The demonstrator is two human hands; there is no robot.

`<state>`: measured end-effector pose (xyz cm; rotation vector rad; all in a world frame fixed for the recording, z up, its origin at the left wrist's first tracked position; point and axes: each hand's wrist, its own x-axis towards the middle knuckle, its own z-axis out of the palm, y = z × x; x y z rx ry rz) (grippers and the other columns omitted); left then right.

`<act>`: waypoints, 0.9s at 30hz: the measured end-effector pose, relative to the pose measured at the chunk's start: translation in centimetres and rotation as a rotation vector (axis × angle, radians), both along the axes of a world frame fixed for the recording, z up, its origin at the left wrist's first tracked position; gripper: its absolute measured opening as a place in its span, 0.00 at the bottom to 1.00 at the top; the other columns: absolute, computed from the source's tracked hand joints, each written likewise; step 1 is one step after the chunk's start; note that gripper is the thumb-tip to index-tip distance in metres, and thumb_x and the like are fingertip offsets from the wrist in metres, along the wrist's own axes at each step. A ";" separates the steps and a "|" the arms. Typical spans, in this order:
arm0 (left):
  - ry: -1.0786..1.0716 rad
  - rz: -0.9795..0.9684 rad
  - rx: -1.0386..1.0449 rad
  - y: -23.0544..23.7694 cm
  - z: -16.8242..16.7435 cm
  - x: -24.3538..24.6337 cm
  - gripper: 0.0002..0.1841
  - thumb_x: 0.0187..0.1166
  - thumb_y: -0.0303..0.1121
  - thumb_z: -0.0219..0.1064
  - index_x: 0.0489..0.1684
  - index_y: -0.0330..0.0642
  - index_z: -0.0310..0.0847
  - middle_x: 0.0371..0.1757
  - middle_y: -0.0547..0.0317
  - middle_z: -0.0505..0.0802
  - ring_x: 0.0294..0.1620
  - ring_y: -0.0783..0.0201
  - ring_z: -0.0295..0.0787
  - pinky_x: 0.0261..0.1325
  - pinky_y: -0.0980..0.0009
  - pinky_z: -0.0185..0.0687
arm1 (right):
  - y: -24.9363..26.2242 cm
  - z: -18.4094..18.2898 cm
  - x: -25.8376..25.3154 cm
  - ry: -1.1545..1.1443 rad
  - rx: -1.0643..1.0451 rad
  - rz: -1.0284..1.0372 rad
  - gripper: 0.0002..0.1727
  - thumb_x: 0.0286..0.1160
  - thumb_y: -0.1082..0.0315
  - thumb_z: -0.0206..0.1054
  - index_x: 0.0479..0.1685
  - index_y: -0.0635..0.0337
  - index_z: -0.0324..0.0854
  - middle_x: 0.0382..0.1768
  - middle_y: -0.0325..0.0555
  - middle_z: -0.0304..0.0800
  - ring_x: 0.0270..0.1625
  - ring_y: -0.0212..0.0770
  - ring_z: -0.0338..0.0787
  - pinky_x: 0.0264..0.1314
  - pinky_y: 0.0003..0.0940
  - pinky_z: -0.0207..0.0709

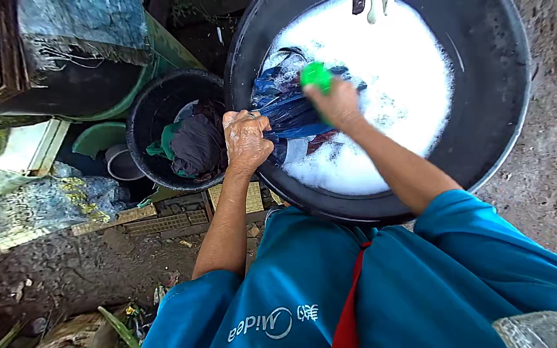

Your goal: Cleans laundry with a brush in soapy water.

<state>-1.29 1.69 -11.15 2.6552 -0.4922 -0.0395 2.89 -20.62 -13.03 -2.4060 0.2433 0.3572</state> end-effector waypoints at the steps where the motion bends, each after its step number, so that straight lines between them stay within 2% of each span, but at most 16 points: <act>1: -0.005 -0.002 0.000 0.1 -0.2 -0.1 0.05 0.58 0.19 0.65 0.27 0.29 0.86 0.35 0.37 0.90 0.50 0.36 0.86 0.69 0.40 0.62 | 2.7 0.2 -1.5 -0.019 0.033 0.125 0.36 0.81 0.42 0.65 0.58 0.76 0.82 0.47 0.70 0.91 0.56 0.69 0.91 0.60 0.69 0.79; 3: 0.003 -0.016 0.006 0.2 -0.2 -0.1 0.04 0.59 0.19 0.65 0.25 0.29 0.86 0.35 0.36 0.90 0.50 0.36 0.86 0.70 0.39 0.62 | 4.7 -0.9 -3.0 0.010 0.045 0.271 0.36 0.81 0.41 0.65 0.56 0.75 0.82 0.45 0.70 0.91 0.53 0.69 0.92 0.57 0.69 0.79; 7: 0.023 -0.025 0.018 0.1 0.2 0.0 0.05 0.60 0.19 0.65 0.28 0.28 0.87 0.38 0.34 0.91 0.52 0.34 0.86 0.70 0.38 0.61 | -4.6 -4.0 -0.5 0.098 -0.108 0.054 0.42 0.82 0.37 0.61 0.62 0.77 0.80 0.57 0.77 0.87 0.64 0.76 0.86 0.65 0.75 0.74; 9: 0.013 -0.025 0.013 0.1 0.2 0.0 0.06 0.61 0.19 0.64 0.29 0.28 0.87 0.38 0.34 0.91 0.52 0.34 0.86 0.70 0.38 0.62 | -9.5 -3.7 -0.4 0.144 -0.206 -0.065 0.41 0.83 0.39 0.62 0.63 0.79 0.78 0.60 0.80 0.84 0.67 0.77 0.84 0.67 0.76 0.73; 12: 0.022 -0.024 0.015 -0.1 0.4 0.1 0.07 0.60 0.18 0.65 0.31 0.29 0.89 0.40 0.34 0.92 0.54 0.34 0.86 0.70 0.37 0.61 | -14.5 -2.4 -1.1 0.223 -0.337 -0.189 0.37 0.88 0.48 0.61 0.66 0.84 0.75 0.66 0.85 0.79 0.73 0.79 0.79 0.72 0.75 0.69; 13: 0.023 -0.027 0.017 -0.1 0.4 0.2 0.07 0.60 0.18 0.65 0.31 0.29 0.89 0.41 0.33 0.92 0.54 0.34 0.86 0.70 0.37 0.61 | -15.2 -1.9 -1.4 0.241 -0.373 -0.206 0.35 0.89 0.51 0.59 0.66 0.85 0.73 0.68 0.85 0.77 0.75 0.79 0.77 0.73 0.74 0.68; 16: 0.033 -0.046 0.050 -0.3 0.7 0.4 0.09 0.60 0.20 0.67 0.35 0.30 0.90 0.42 0.34 0.92 0.54 0.35 0.87 0.70 0.36 0.61 | -13.5 -0.3 -1.9 0.209 -0.420 -0.216 0.42 0.89 0.46 0.57 0.73 0.87 0.67 0.77 0.88 0.66 0.83 0.80 0.66 0.80 0.73 0.61; 17: 0.045 -0.057 0.075 -0.4 0.9 0.4 0.10 0.61 0.21 0.68 0.37 0.32 0.91 0.43 0.34 0.92 0.55 0.34 0.87 0.70 0.36 0.61 | -11.7 0.5 -2.1 0.175 -0.397 -0.212 0.44 0.86 0.43 0.58 0.75 0.87 0.67 0.78 0.88 0.64 0.84 0.81 0.64 0.81 0.73 0.60; 18: 0.064 -0.070 0.085 -0.7 1.2 0.3 0.10 0.63 0.22 0.68 0.39 0.32 0.92 0.44 0.34 0.92 0.57 0.33 0.86 0.71 0.35 0.60 | -9.7 1.2 -2.4 0.148 -0.327 -0.191 0.45 0.86 0.41 0.57 0.74 0.86 0.68 0.77 0.87 0.66 0.83 0.80 0.66 0.81 0.73 0.60; 19: 0.081 -0.086 0.057 -1.2 1.8 -0.1 0.10 0.64 0.22 0.68 0.40 0.32 0.92 0.45 0.32 0.92 0.58 0.32 0.85 0.72 0.33 0.58 | -7.6 1.7 -2.7 0.140 -0.211 -0.170 0.44 0.87 0.40 0.56 0.70 0.85 0.72 0.72 0.85 0.73 0.79 0.78 0.73 0.78 0.73 0.64; 21: 0.046 -0.151 -0.069 -3.2 3.3 -1.6 0.09 0.60 0.22 0.70 0.36 0.32 0.93 0.42 0.33 0.92 0.54 0.32 0.87 0.71 0.31 0.62 | -3.8 1.6 -3.0 0.217 0.055 -0.173 0.42 0.86 0.37 0.57 0.59 0.79 0.80 0.54 0.74 0.87 0.58 0.67 0.89 0.62 0.67 0.78; 22: 0.027 -0.207 -0.131 -4.5 4.0 -2.7 0.08 0.58 0.21 0.71 0.32 0.34 0.93 0.39 0.36 0.92 0.51 0.34 0.88 0.67 0.33 0.66 | -2.4 0.6 -3.1 0.289 0.177 -0.187 0.40 0.85 0.36 0.57 0.55 0.74 0.80 0.44 0.64 0.88 0.42 0.56 0.90 0.47 0.57 0.82; 23: 0.049 -0.276 -0.183 -5.7 4.5 -3.8 0.07 0.56 0.21 0.72 0.31 0.35 0.92 0.37 0.39 0.92 0.49 0.37 0.88 0.63 0.36 0.70 | -1.6 -0.4 -3.2 0.343 0.283 -0.226 0.35 0.83 0.39 0.62 0.52 0.71 0.80 0.38 0.59 0.86 0.34 0.51 0.88 0.38 0.51 0.83; 25: 0.268 -0.442 -0.209 -7.0 5.2 -5.0 0.09 0.57 0.20 0.74 0.35 0.33 0.92 0.39 0.39 0.91 0.50 0.39 0.88 0.60 0.39 0.75 | -1.1 -1.3 -3.3 0.380 0.430 -0.388 0.19 0.75 0.64 0.72 0.54 0.72 0.78 0.45 0.63 0.86 0.42 0.54 0.88 0.44 0.55 0.83; 26: 0.437 -0.513 -0.187 -7.0 5.3 -5.0 0.11 0.63 0.22 0.75 0.42 0.30 0.91 0.45 0.37 0.91 0.54 0.39 0.88 0.62 0.40 0.76 | -1.4 -1.5 -3.5 0.348 0.505 -0.490 0.17 0.70 0.74 0.71 0.55 0.72 0.77 0.47 0.62 0.84 0.46 0.53 0.87 0.47 0.54 0.82; 27: 0.577 -0.556 -0.180 -6.7 5.0 -4.7 0.13 0.69 0.25 0.76 0.49 0.28 0.90 0.50 0.35 0.91 0.56 0.40 0.87 0.63 0.42 0.77 | -2.1 -1.3 -3.8 0.310 0.598 -0.588 0.16 0.72 0.78 0.68 0.58 0.70 0.75 0.49 0.59 0.83 0.48 0.50 0.85 0.48 0.50 0.82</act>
